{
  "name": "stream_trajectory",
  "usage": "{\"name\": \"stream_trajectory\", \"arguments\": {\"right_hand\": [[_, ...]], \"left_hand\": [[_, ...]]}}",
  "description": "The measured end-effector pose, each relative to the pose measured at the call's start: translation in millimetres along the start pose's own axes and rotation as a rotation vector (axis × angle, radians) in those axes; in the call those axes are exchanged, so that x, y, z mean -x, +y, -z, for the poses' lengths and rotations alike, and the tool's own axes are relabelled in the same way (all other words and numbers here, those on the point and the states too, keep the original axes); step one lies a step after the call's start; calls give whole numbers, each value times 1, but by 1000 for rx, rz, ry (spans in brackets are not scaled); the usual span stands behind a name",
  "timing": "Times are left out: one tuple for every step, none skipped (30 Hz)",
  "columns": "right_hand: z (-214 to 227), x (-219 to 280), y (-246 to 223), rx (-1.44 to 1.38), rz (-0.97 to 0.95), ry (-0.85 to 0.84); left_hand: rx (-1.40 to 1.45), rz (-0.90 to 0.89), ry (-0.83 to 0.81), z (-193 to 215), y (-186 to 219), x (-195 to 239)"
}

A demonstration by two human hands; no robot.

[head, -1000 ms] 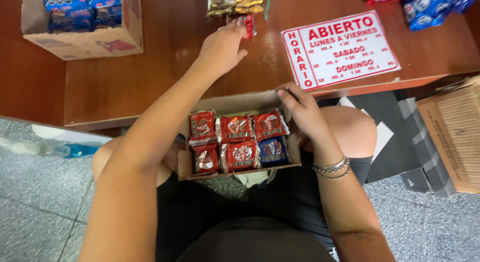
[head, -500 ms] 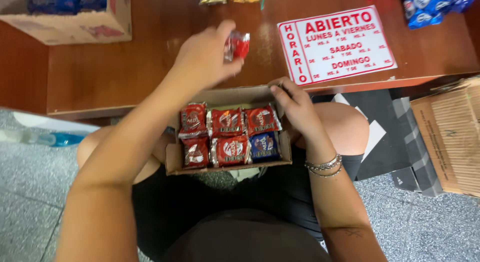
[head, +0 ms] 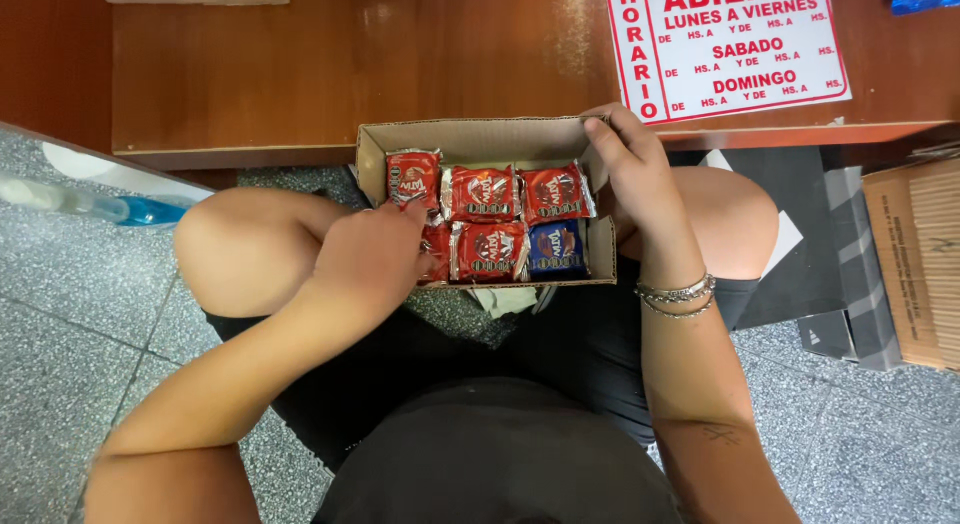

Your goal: The person sits on the floor and packs small, individually wrapped snack packets into a cardboard box. They pick up packets from a pile on a nearby table and arrange them neatly inside the box.

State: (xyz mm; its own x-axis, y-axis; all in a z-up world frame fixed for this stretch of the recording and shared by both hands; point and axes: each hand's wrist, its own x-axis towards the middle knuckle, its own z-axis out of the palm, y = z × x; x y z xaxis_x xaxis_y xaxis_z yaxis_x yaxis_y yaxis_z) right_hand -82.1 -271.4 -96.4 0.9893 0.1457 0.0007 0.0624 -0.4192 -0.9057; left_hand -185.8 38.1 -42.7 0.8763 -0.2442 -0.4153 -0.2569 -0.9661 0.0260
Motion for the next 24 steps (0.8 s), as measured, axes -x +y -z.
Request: {"name": "stream_trajectory", "arguments": {"right_hand": [[0,0,0,9,1,4],[0,-1,0,17,2,9],[2,-1,-2,19,6,15],[4,-1,-4,30,8,-7],[6,-1,-5,40,8,-26],[7,-4,-6,42,10,-18],[9,-4,-6,52,28,-35],[10,-4,-5,61,46,-53],[11,-3,-8,64,40,-45],[11,-3,-11,50,45,-45],[10,-4,-14,37,54,-47],[8,0,-15,40,51,-41],[7,1,-16,40,81,7],[5,1,-18,40,111,56],[5,5,-21,45,119,62],[4,9,-24,15,157,99],[4,11,-27,-13,196,129],[8,19,-32,-6,207,128],[11,24,-38,-10,206,158],[14,31,-43,-15,205,187],[15,39,-61,-14,219,176],[16,47,-79,-31,203,195],[16,56,-97,-49,187,215],[15,53,-95,-50,201,206]], "left_hand": [[30,-42,9,-5,-5,-4],[60,-84,19,-10,-10,-8],[58,-87,25,-2,-7,-3],[99,-94,9,6,-3,2],[138,-104,-7,14,0,6],[135,-110,-2,16,2,15],[183,-214,152,16,5,24],[232,-317,307,16,7,33],[232,-328,305,-3,12,34],[142,-371,425,-22,16,35],[52,-408,549,-41,20,36],[54,-415,550,-52,22,39],[106,-398,685,-62,25,40],[158,-381,819,-72,26,41],[156,-385,830,-62,24,46],[214,-377,855,-52,22,51],[274,-362,882,-43,20,57],[276,-360,895,-34,17,63],[275,-347,899,-26,13,70],[274,-333,904,-18,10,78],[272,-319,916,-5,5,85],[254,-375,875,8,0,93],[235,-431,832,21,-5,102],[231,-419,844,25,-15,96]]}}
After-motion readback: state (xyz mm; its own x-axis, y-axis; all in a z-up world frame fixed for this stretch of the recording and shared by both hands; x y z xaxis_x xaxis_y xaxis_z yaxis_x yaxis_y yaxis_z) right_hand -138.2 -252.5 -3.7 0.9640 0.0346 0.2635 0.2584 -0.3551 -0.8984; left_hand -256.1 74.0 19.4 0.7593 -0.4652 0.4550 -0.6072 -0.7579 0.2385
